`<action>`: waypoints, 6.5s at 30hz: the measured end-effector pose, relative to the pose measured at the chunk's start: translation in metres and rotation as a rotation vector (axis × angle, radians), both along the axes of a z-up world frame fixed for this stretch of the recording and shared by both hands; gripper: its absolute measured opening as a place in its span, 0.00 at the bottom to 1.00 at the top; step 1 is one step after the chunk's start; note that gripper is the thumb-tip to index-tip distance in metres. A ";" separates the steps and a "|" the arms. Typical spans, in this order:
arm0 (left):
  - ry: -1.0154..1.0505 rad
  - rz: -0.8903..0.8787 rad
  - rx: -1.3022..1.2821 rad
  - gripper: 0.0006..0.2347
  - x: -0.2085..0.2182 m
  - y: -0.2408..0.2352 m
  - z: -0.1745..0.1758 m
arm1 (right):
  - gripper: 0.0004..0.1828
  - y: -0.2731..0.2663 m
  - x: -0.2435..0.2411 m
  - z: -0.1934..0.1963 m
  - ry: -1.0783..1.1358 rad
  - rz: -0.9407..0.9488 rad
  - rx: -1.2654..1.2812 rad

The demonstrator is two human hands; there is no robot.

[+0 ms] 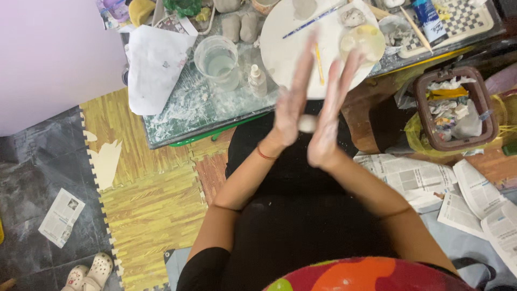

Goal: The person shapes a small lump of clay into a smooth ball by rolling it between their palms. They repeatedly smooth the surface and place the finished ball on a white plate alongside other clay pieces.

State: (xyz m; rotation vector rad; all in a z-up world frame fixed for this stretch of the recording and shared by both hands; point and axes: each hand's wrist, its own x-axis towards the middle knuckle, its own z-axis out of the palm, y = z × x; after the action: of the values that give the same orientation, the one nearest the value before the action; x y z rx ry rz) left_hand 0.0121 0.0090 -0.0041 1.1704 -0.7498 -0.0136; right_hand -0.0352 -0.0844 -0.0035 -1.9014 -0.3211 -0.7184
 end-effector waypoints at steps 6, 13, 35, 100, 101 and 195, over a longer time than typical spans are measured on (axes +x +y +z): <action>-0.061 -0.023 -0.004 0.33 -0.002 -0.006 -0.009 | 0.43 -0.020 0.024 -0.011 -0.068 -0.082 0.033; -0.047 0.026 0.009 0.32 0.001 0.000 -0.003 | 0.41 -0.002 0.008 -0.010 -0.043 0.013 0.008; -0.063 0.066 0.125 0.33 -0.013 -0.008 0.004 | 0.51 -0.015 0.020 0.005 -0.039 -0.059 -0.002; 0.541 -0.276 -0.325 0.36 -0.035 -0.040 -0.031 | 0.42 -0.052 0.000 0.017 0.087 -0.258 -0.348; 0.535 -0.239 -0.314 0.35 -0.037 -0.043 -0.034 | 0.43 -0.043 -0.003 0.010 0.118 -0.232 -0.428; 0.011 0.636 1.024 0.27 0.214 -0.056 -0.041 | 0.35 -0.149 0.160 -0.013 0.431 -0.115 -0.441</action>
State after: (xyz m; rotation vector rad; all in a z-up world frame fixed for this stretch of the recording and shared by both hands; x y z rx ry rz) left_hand 0.2259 -0.0471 -0.0456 2.3468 -0.2975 0.1422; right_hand 0.1245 -0.2330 -0.0167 -2.4478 -0.0986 -0.3054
